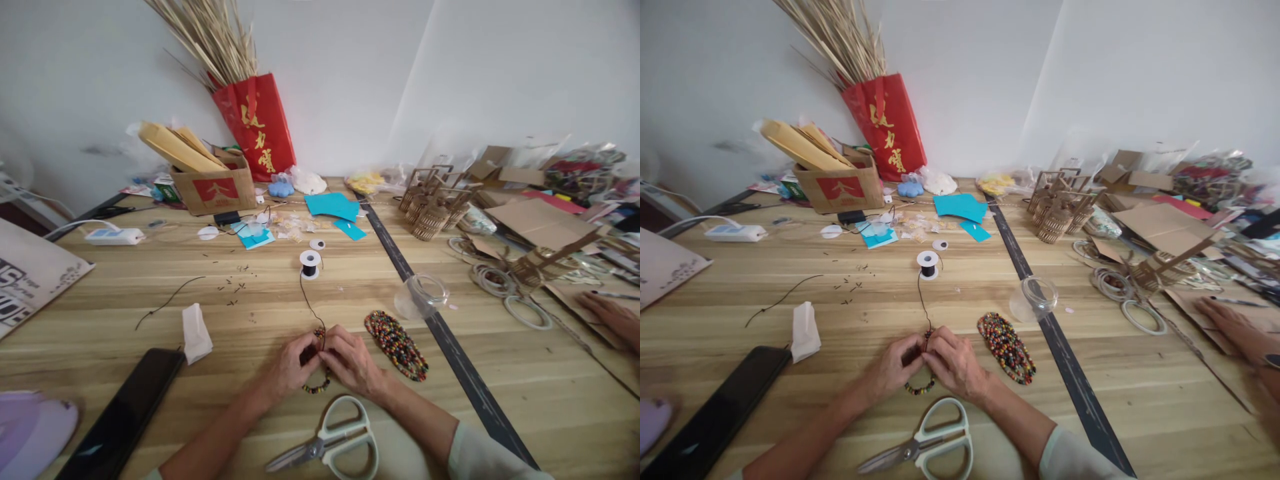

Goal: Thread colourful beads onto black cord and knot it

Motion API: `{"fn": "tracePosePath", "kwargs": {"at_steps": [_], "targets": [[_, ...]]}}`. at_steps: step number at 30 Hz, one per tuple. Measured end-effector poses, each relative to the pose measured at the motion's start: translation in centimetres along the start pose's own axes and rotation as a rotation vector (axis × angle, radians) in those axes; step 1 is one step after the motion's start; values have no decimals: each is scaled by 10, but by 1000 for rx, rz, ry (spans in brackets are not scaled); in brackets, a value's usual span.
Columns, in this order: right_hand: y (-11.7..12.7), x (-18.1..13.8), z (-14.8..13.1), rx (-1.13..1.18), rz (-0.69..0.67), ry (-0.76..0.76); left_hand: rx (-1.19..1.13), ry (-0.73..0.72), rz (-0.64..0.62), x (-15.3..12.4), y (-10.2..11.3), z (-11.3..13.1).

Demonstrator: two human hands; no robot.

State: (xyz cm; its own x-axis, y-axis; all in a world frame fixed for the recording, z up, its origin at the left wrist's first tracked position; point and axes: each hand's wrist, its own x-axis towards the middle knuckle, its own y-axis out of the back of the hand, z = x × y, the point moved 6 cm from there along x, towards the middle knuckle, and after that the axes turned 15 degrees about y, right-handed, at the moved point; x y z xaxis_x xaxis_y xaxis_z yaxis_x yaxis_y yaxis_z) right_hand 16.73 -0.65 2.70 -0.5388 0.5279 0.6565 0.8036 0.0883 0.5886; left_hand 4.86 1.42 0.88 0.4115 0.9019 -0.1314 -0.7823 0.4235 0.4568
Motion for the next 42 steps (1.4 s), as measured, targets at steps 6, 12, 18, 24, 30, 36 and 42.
{"fn": "tracePosePath", "kwargs": {"at_steps": [6, 12, 18, 24, 30, 36, 42], "targets": [[1, 2, -2, 57, -3, 16, -32, 26, 0, -1, 2, 0], [4, 2, 1, 40, 44, 24, -209, 101, -21, 3, 5, -8], [1, -1, 5, -5, 32, 34, -285, 145, -46, 6, 2, -18], [3, 4, 2, 60, 49, 18, -281, 145, -45, 7, 1, -21], [3, 4, 3, 100, 43, -6, -308, 163, -41, 8, 0, -22], [0, 3, 3, 72, 55, -26, -276, 161, -20, 10, -3, -25], [6, 4, 4, 69, 126, -93, -318, 165, -31, 10, 0, -22]]}}
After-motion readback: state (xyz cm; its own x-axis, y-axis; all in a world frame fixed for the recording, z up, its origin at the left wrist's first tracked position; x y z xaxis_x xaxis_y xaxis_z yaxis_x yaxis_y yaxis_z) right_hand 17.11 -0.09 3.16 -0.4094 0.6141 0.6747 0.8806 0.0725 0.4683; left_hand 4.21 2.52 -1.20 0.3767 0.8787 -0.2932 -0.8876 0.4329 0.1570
